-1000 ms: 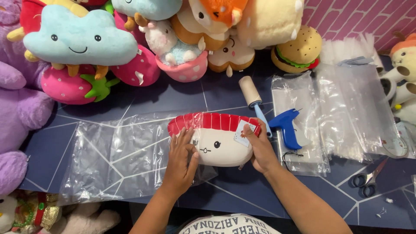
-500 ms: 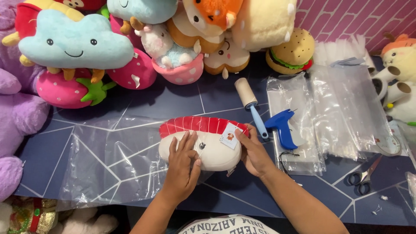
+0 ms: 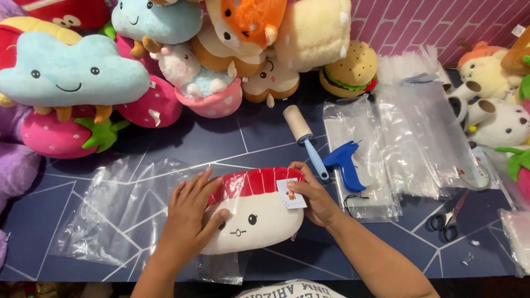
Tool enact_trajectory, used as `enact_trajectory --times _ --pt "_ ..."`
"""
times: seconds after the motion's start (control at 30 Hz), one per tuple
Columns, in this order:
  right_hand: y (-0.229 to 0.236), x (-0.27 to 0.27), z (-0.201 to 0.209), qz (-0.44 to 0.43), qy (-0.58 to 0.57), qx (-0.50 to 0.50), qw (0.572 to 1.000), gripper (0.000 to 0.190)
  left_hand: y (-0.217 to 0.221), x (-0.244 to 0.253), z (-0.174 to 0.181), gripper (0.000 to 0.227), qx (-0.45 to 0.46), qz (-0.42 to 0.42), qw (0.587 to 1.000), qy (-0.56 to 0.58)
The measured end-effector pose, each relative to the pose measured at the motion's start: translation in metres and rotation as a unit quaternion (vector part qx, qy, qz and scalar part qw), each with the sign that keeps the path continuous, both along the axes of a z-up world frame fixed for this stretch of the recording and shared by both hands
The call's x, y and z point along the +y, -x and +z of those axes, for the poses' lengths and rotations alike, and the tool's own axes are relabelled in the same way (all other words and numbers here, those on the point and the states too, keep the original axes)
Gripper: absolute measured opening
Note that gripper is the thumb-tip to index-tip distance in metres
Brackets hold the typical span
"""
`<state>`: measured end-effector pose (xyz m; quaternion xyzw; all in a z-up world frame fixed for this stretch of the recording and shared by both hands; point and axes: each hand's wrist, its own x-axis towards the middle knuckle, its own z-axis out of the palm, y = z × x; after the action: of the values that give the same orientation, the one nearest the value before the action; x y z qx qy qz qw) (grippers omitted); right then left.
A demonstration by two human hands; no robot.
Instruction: The person places a sushi-themed stuffed toy into a plastic bag, seals the bag by hand, and then uses a lint roller on the work surface.
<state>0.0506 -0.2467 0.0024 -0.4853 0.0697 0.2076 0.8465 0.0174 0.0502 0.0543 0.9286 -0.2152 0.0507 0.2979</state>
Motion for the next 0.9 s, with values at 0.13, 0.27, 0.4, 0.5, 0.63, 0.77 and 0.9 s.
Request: enact_trajectory --times 0.13,0.27,0.4,0.5,0.63,0.77,0.9 --pt "0.003 0.010 -0.009 0.020 0.026 -0.007 0.999 0.057 -0.010 -0.005 -0.033 0.070 0.013 -0.021 0.997 -0.076" --pt "0.003 0.015 -0.011 -0.007 0.031 0.027 0.999 0.056 -0.013 -0.020 -0.042 0.066 -0.040 -0.018 0.997 -0.067" --pt "0.005 0.016 -0.001 0.021 0.038 0.021 0.999 0.065 -0.013 -0.034 -0.030 0.066 -0.025 -0.023 0.997 -0.066" --pt "0.009 0.020 0.002 0.019 0.042 0.010 0.999 0.064 -0.016 -0.042 -0.025 0.068 -0.005 -0.036 0.998 -0.056" --pt "0.006 0.016 -0.008 -0.035 0.026 -0.005 0.999 0.056 -0.008 -0.047 -0.012 0.065 -0.057 -0.035 0.998 -0.015" --pt "0.007 0.016 -0.011 -0.091 -0.008 -0.010 0.996 0.053 0.005 -0.051 -0.010 0.075 -0.176 -0.001 0.984 -0.039" --pt "0.012 0.023 -0.018 -0.063 0.015 -0.022 0.998 0.053 0.002 -0.052 -0.029 0.081 -0.128 -0.004 0.989 -0.070"
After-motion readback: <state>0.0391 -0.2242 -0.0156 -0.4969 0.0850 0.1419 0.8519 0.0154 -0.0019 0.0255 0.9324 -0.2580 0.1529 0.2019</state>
